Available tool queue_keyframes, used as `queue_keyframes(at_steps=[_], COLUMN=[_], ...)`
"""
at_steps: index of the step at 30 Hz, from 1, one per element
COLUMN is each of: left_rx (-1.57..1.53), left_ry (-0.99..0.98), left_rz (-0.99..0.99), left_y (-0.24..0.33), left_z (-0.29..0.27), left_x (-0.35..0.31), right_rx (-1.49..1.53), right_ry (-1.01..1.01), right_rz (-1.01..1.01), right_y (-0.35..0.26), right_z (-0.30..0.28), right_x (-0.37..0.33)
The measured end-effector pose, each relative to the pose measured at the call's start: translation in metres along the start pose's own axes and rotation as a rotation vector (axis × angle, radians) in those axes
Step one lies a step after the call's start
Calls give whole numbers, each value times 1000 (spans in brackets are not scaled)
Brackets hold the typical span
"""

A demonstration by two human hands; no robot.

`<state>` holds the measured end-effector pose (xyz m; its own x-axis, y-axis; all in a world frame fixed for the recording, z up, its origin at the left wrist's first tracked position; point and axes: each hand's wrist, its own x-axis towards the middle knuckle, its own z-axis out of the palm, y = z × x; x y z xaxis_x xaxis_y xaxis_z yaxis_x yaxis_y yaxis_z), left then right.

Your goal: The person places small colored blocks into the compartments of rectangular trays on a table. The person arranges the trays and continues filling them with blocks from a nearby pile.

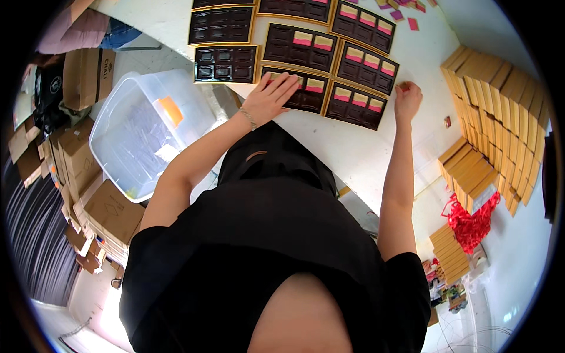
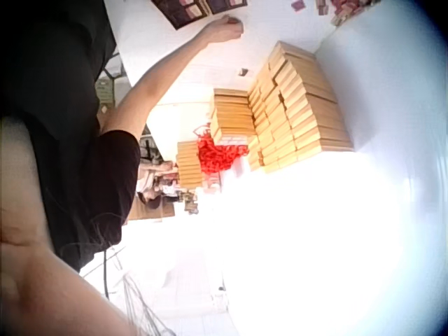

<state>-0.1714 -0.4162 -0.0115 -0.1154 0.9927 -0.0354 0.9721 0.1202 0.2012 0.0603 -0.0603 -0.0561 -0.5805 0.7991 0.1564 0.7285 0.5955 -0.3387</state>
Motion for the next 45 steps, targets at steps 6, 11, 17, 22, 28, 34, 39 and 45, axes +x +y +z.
queue_keyframes(at_steps=[6, 11, 17, 22, 28, 34, 39, 45], left_rx=[-13, 4, -147, -52, -29, 50, 68, 114], left_ry=[26, 80, 50, 9, -129, -289, -323, -358], left_rz=[-36, -1, -14, -167, -93, 70, 190, 225], left_y=[2, -3, -17, -63, -92, -113, -131, -135], left_z=[9, 8, -5, -35, -30, -53, -48, -52], left_x=[-9, -6, -14, 25, 58, 73, 83, 89], right_rx=[381, 375, 272, 188, 23, 5, -112, 1612], right_ry=[14, 15, -125, -46, 67, 15, 25, -322], right_rz=[-70, -286, -65, 99, 186, -46, -6, 653], right_y=[-171, -303, -321, -237, -111, -19, -24, -53], right_z=[-18, 45, 37, 9, 5, 47, 51, 23], right_x=[-19, -19, -11, 15, 118, 186, 183, 180])
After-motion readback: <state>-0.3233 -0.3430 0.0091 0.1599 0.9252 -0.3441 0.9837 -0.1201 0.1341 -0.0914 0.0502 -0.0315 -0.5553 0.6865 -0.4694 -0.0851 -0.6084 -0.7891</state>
